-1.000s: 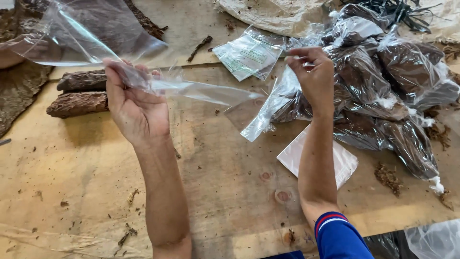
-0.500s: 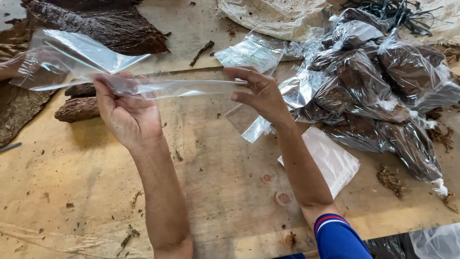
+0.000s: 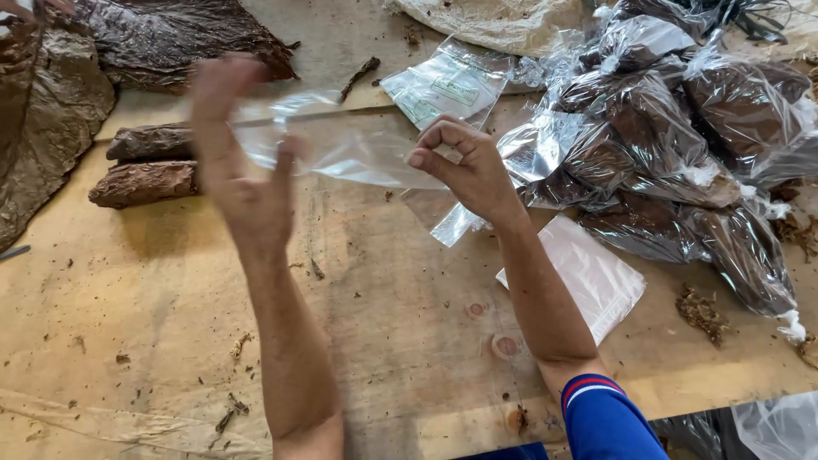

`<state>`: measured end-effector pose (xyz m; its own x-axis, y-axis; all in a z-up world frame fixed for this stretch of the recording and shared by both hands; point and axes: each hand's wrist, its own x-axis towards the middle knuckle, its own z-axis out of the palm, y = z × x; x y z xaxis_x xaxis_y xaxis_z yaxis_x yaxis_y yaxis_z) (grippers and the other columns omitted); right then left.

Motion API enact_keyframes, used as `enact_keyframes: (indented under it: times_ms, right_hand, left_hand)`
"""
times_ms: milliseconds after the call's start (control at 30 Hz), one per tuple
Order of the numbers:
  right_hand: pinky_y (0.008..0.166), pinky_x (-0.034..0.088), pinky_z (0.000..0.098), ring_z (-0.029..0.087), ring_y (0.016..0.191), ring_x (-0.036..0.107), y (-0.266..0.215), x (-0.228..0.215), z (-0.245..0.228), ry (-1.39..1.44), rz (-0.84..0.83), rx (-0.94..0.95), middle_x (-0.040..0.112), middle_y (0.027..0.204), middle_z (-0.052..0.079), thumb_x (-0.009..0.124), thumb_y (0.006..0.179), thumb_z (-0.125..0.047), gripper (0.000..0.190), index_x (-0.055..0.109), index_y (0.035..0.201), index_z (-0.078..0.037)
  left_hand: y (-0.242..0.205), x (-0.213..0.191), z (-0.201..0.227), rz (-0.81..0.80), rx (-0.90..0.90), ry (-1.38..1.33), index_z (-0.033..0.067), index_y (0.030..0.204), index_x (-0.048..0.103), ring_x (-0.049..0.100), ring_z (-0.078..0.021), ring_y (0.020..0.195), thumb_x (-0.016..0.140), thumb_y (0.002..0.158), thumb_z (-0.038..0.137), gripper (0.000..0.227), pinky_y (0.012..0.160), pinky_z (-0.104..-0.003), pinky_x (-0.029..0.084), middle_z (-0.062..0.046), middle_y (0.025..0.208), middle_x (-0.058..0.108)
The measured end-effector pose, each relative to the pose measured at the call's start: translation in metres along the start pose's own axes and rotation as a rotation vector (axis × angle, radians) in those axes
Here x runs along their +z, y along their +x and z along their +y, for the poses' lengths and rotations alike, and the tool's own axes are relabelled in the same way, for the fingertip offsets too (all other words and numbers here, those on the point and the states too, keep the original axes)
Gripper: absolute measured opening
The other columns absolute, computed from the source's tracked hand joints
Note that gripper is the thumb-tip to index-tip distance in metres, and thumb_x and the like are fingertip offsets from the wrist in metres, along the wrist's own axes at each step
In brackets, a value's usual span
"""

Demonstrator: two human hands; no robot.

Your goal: The person places folded brown material into clear plastic bags, seals the bags, and sets them aside. The person repeats this process with additional pieces of material throughout the clip.

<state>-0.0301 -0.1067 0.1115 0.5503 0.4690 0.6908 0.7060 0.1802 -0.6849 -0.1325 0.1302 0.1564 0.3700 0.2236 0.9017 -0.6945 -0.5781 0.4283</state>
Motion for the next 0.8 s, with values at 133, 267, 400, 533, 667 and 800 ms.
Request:
enact_keyframes:
  times_ms: [133,267,400,533,667,800]
  right_hand:
    - [0.089,0.051,0.0379,0.027,0.093,0.070,-0.003,0.000,0.001,-0.027,-0.108,-0.045,0.068,0.090,0.012,0.073,0.101,-0.011,0.014,0.068,0.091,-0.001]
    - [0.091,0.049,0.0416,0.030,0.088,0.069,0.002,-0.007,-0.014,-0.114,-0.128,-0.073,0.066,0.087,0.012,0.073,0.101,-0.010,0.014,0.068,0.091,-0.002]
    - [0.091,0.049,0.0431,0.028,0.089,0.069,0.005,-0.015,-0.046,-0.115,-0.137,-0.070,0.068,0.089,0.012,0.078,0.097,-0.009,0.011,0.070,0.094,-0.002]
    - [0.094,0.048,0.0423,0.025,0.089,0.068,0.003,-0.026,-0.050,-0.172,-0.130,-0.067,0.069,0.089,0.011,0.079,0.097,-0.010,0.010,0.072,0.098,-0.003]
    - [0.097,0.047,0.0399,0.021,0.087,0.068,-0.001,-0.028,-0.049,-0.168,-0.096,-0.027,0.071,0.088,0.009,0.080,0.096,-0.008,0.006,0.077,0.099,-0.003]
    - [0.094,0.047,0.0391,0.020,0.084,0.069,-0.002,-0.022,-0.044,-0.172,-0.068,-0.033,0.068,0.082,0.007,0.081,0.095,-0.009,0.006,0.077,0.093,-0.004]
  left_hand:
    - [-0.015,0.032,0.016,-0.401,-0.160,-0.032,0.0020,0.144,0.057,0.043,-0.0512,0.142,0.081,0.082,0.062,0.089,0.121,-0.064,0.030,-0.027,0.139,0.060]
    - [-0.019,0.048,0.003,-0.485,-0.305,-0.181,0.0160,0.108,0.078,0.068,-0.0250,0.117,0.089,0.085,0.031,0.030,0.112,-0.044,0.046,-0.003,0.107,0.077]
    - [-0.023,0.051,0.005,-0.424,-0.451,-0.282,0.0149,0.097,0.080,0.071,-0.0144,0.097,0.082,0.094,0.026,0.012,0.113,-0.045,0.043,-0.001,0.087,0.075]
    - [-0.024,0.055,0.006,-0.356,-0.447,-0.168,0.0163,0.093,0.079,0.074,-0.0146,0.091,0.082,0.095,0.033,0.017,0.115,-0.045,0.041,0.001,0.080,0.072]
    - [-0.027,0.063,0.013,-0.305,-0.353,-0.018,0.0178,0.088,0.075,0.075,-0.0165,0.088,0.077,0.098,0.042,0.026,0.122,-0.057,0.022,0.004,0.075,0.073]
    - [-0.031,0.071,0.016,-0.270,-0.312,-0.002,0.0159,0.081,0.073,0.074,-0.0166,0.080,0.074,0.101,0.041,0.032,0.121,-0.057,0.023,0.003,0.068,0.069]
